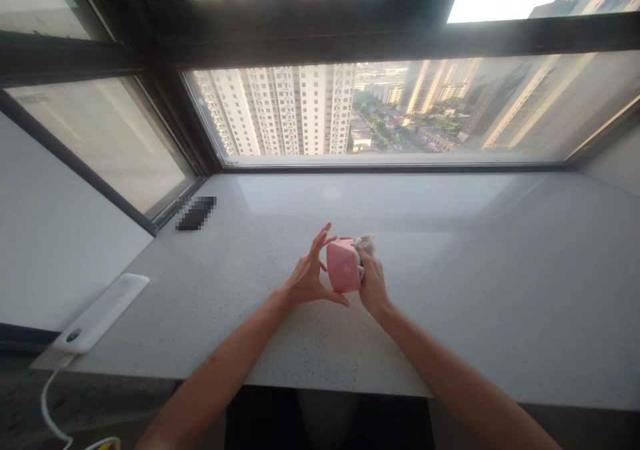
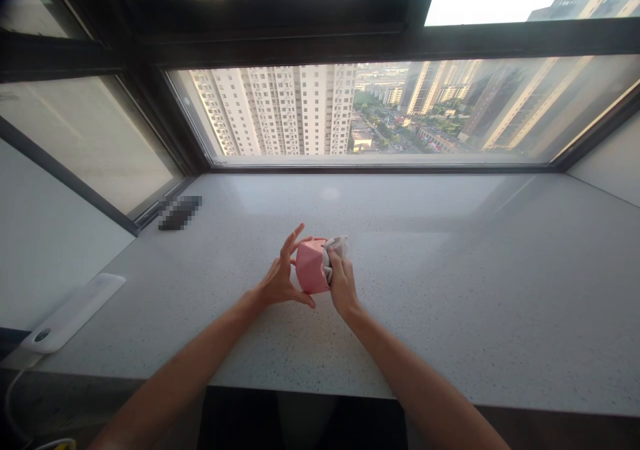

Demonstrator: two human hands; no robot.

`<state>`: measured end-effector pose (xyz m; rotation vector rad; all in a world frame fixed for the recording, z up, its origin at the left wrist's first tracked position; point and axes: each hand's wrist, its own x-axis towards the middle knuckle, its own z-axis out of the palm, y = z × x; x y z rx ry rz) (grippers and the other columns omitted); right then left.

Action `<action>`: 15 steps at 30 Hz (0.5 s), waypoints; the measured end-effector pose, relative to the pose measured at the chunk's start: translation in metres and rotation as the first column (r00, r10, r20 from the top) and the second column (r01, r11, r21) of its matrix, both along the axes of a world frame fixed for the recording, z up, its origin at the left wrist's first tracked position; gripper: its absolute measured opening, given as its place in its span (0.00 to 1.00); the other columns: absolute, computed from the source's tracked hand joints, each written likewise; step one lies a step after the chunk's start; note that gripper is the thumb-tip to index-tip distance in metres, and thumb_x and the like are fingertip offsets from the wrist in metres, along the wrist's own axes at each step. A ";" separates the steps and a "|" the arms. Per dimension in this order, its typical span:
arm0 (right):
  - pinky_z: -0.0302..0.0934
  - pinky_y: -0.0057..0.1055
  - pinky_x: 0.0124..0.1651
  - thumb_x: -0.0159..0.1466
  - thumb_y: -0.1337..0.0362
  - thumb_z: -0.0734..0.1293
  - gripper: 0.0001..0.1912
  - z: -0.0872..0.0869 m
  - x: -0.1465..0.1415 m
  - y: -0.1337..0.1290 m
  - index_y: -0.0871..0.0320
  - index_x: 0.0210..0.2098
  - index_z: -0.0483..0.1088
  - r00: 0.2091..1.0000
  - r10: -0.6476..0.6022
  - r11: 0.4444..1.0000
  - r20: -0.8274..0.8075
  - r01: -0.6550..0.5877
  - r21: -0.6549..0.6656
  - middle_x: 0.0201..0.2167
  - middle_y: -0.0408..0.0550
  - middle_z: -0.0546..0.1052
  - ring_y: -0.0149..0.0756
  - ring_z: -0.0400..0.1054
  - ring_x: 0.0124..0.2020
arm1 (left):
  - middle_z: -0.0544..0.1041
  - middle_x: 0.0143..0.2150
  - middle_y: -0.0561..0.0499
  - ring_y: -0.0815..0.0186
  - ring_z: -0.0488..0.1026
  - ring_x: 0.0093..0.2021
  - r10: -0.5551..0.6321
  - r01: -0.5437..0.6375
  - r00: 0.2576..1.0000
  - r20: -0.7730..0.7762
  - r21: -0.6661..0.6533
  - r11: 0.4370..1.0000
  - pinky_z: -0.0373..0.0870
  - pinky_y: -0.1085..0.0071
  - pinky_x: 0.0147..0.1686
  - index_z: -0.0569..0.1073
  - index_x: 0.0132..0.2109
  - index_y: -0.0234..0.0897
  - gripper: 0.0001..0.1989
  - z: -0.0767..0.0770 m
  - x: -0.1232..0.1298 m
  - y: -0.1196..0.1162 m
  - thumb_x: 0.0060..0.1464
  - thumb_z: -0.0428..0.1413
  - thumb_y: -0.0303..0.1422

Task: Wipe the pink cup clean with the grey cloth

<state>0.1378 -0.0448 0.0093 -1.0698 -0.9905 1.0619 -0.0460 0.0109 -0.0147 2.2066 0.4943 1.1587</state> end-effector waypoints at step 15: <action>0.61 0.26 0.34 0.66 0.44 0.75 0.19 0.001 -0.012 0.003 0.53 0.36 0.74 0.931 0.048 0.994 -0.362 -0.082 -0.077 0.33 0.40 0.74 0.32 0.61 0.31 | 0.54 0.81 0.26 0.40 0.62 0.79 0.277 -0.157 0.955 -0.109 0.604 0.781 0.69 0.35 0.70 0.43 0.80 0.52 0.59 -0.002 0.002 0.006 0.56 0.74 0.33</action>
